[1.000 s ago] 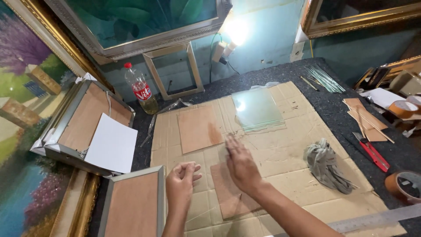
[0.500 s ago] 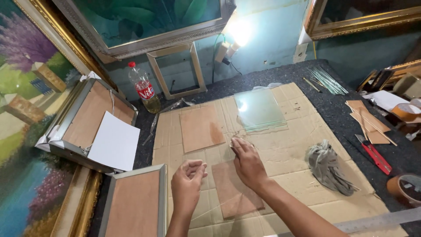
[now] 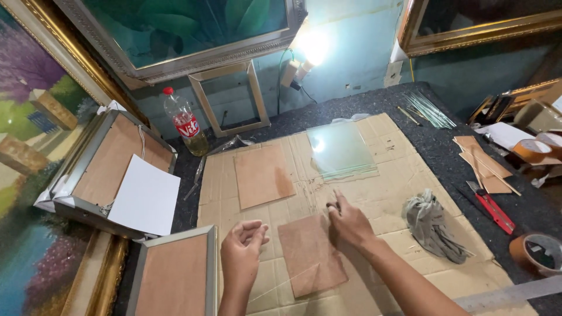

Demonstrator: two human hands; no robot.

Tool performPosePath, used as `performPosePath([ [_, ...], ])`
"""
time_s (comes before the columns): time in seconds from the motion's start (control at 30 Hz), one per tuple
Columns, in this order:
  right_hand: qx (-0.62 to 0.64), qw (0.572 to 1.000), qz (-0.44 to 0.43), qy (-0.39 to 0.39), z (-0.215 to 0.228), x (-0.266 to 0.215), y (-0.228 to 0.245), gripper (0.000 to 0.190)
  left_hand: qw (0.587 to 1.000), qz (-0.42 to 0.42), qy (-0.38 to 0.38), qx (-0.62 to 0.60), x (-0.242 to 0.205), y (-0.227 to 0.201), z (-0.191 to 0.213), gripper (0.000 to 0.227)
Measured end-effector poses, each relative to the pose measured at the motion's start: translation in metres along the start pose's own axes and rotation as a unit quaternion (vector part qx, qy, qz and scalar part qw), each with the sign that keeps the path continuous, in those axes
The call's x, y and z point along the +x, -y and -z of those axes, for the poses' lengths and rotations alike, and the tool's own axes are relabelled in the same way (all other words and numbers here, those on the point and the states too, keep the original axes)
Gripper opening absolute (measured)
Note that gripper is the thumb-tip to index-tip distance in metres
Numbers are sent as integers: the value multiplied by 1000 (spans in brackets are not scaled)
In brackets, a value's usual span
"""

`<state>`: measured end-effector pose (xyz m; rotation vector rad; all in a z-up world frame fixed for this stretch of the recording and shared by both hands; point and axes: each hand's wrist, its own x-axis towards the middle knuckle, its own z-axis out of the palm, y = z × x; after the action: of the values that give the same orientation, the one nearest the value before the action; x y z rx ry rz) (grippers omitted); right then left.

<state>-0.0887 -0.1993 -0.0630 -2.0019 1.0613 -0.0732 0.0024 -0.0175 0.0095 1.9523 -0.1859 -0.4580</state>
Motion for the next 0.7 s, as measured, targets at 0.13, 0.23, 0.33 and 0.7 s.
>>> performPosePath([
  [0.13, 297, 951, -53, -62, 5, 42, -33, 66, 998, 19, -4, -54, 8, 11, 1, 17],
  [0.23, 500, 842, -164, -117, -2, 109, -72, 45, 998, 37, -2, -58, 14, 10, -1, 15],
  [0.33, 705, 671, -224, -45, -8, 151, -93, 47, 999, 31, -6, -43, 13, 8, -3, 16],
  [0.7, 673, 643, -310, -192, -3, 162, -47, 16, 995, 74, -32, -60, 21, 17, -4, 16],
])
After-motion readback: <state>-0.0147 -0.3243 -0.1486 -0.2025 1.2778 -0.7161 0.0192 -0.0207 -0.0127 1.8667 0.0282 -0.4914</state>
